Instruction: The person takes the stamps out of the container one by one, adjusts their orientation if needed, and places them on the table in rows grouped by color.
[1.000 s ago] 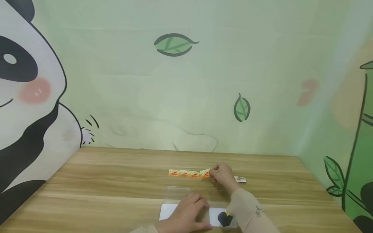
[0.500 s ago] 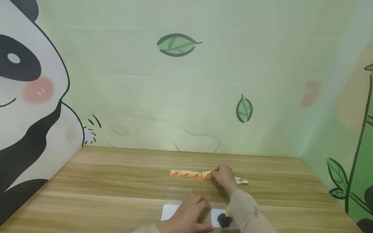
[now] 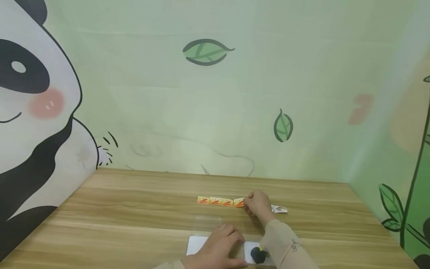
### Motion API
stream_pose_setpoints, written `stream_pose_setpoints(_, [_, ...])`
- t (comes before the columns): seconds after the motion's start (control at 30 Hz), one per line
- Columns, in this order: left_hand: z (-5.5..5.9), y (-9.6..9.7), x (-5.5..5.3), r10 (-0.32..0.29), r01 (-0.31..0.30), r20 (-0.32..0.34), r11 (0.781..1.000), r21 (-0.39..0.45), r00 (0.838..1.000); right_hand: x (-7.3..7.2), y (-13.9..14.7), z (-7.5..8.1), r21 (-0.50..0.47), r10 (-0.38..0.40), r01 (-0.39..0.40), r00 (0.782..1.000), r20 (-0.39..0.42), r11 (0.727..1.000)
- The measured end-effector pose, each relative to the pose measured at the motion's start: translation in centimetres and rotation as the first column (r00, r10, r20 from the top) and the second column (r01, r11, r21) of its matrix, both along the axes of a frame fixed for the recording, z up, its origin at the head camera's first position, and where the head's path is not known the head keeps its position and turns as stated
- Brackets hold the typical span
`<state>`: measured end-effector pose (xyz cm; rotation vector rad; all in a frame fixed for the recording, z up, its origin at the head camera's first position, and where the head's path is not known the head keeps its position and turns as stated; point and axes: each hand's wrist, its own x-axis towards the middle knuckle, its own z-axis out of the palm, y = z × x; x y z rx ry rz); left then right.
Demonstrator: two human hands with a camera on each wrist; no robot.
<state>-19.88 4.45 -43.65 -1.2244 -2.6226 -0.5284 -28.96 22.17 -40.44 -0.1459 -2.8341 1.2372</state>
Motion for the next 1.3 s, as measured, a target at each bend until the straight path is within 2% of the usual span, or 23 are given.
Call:
stream_pose_setpoints(0.53, [-0.03,-0.04,-0.01,0.003,-0.003,-0.027,1.000,-0.016,1.000,0.49,-0.16,0.26,0.050,-0.006,0.005,1.000,0.020,0.999])
stream_pose_setpoints(0.77, [0.10,-0.04,0.02,0.001,-0.001,0.009,1.000,-0.021,1.000,0.64,-0.25,0.28,0.074,-0.001,0.000,1.000,0.013,0.997])
stream_pose_setpoints(1.17, [0.09,0.06,0.05,-0.003,0.003,-0.009,1.000,-0.008,1.000,0.85,-0.04,0.49,0.115,-0.016,0.017,1.000,-0.009,0.993])
stream_pose_setpoints(1.3, [0.05,0.04,-0.01,-0.007,0.007,0.007,1.000,0.000,1.000,0.98,0.03,0.58,0.115,-0.010,0.012,1.000,-0.024,0.993])
